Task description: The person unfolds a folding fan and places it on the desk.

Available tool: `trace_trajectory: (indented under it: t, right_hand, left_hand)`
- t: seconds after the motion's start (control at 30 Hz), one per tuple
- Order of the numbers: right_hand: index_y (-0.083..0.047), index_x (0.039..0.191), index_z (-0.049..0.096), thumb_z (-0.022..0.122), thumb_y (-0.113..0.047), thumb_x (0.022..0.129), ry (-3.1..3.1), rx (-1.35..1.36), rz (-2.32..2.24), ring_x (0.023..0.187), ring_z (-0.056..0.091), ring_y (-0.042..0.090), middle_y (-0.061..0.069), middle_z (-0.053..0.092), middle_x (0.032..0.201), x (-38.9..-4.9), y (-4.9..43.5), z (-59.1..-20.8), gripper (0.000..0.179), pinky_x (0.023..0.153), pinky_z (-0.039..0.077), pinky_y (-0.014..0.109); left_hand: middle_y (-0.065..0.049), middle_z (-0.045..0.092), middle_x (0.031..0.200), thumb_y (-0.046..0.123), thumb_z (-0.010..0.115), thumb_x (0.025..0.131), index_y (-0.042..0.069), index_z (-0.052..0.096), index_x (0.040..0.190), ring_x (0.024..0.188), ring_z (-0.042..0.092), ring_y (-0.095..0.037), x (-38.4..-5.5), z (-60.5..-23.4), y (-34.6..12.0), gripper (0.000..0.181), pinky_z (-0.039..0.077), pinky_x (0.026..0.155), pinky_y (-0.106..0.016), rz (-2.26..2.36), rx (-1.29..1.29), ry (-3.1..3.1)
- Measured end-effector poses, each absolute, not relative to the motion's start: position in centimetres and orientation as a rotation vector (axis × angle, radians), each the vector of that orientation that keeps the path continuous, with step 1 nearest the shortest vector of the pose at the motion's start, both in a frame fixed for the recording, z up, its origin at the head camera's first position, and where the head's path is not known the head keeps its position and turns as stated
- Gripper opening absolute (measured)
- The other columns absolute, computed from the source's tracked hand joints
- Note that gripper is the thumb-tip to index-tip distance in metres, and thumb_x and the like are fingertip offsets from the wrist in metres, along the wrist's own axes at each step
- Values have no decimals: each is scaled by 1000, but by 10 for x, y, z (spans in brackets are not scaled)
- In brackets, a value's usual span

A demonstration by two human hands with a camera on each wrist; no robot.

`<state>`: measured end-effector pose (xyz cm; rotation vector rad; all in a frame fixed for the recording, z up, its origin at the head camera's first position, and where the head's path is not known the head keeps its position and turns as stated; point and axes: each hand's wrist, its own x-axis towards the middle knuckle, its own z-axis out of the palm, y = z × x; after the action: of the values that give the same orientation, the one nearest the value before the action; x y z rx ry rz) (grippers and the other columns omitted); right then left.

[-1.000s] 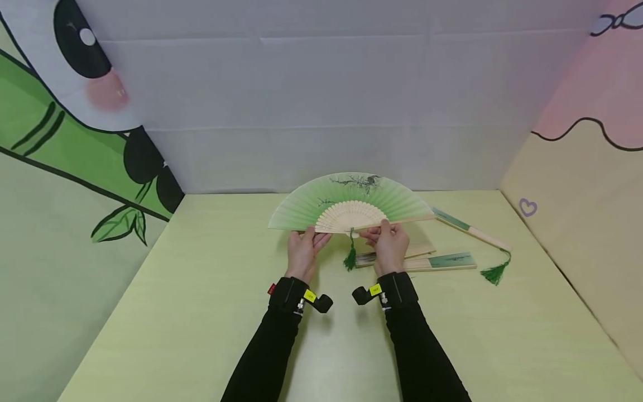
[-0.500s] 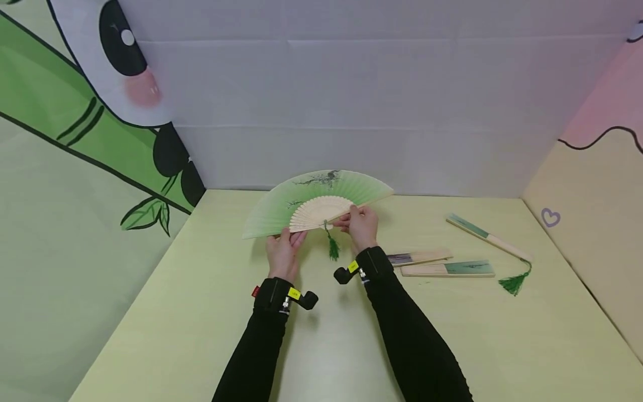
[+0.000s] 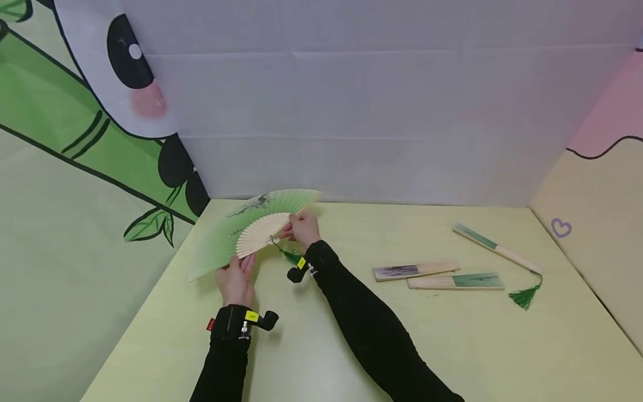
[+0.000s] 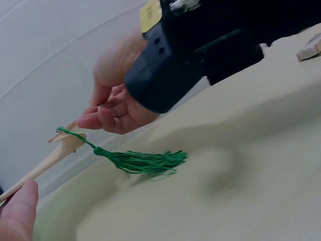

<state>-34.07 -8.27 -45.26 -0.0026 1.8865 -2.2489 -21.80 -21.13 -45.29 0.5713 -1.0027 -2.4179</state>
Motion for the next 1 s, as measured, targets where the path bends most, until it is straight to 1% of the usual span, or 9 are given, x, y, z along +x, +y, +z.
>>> trace_trajectory:
  t: [0.2,0.33,0.43,0.57,0.67,0.73,0.83,0.9,1.0]
  right_hand:
    - [-3,79,56,52,-18,103,1947,-152,-2079,63,69,18,9,68,74,-357,-126,-449,28,50,50,18]
    - [-2,77,55,53,-18,103,1980,-168,-2018,61,68,17,11,69,73,-363,-145,-458,30,47,47,17]
    - [-2,77,56,54,-17,102,1998,-175,-1961,58,66,14,9,69,71,-366,-157,-465,29,46,46,17]
    - [-2,77,62,55,-19,102,2036,-151,-1867,53,63,11,7,68,66,-369,-168,-472,31,45,44,17]
    - [0,74,67,57,-21,101,2061,-118,-1821,49,59,9,7,66,62,-372,-173,-473,36,43,42,16]
    - [1,70,69,58,-21,100,2056,-86,-1805,45,56,9,8,65,58,-375,-175,-474,38,41,40,17]
    - [2,67,69,60,-20,99,2023,-21,-1788,40,52,9,8,63,54,-381,-178,-475,40,39,38,19]
    - [1,64,69,60,-22,99,2021,8,-1744,38,51,9,8,61,51,-385,-179,-477,42,38,39,20]
    - [1,64,69,60,-24,99,2047,20,-1698,36,53,10,8,60,49,-387,-178,-478,44,37,41,21]
  left_hand:
    - [-20,40,143,7,34,106,2,20,150,129,49,-27,-214,-455,-238,46,47,99,-28,-2421,679,-848]
    - [-19,38,147,6,33,106,0,21,151,130,48,-24,-213,-461,-249,47,46,99,-26,-2427,743,-795]
    - [-17,38,147,8,33,106,2,21,152,131,47,-23,-210,-464,-256,48,46,99,-25,-2419,806,-796]
    - [-15,44,139,12,32,107,5,20,153,132,46,-22,-204,-466,-261,48,45,101,-26,-2433,860,-762]
    - [-14,50,130,13,31,107,6,21,153,133,44,-22,-200,-464,-263,48,43,102,-27,-2469,860,-693]
    - [-14,51,129,15,30,107,6,21,153,135,42,-21,-198,-461,-264,48,42,104,-28,-2499,849,-671]
    - [-13,43,142,19,27,108,8,17,155,138,36,-19,-193,-457,-265,50,39,107,-26,-2580,813,-638]
    - [-11,31,152,22,24,108,9,11,156,140,32,-17,-189,-456,-264,51,37,108,-24,-2649,800,-608]
    - [-7,15,160,26,22,108,13,4,157,143,27,-14,-182,-456,-262,54,36,108,-23,-2764,796,-521]
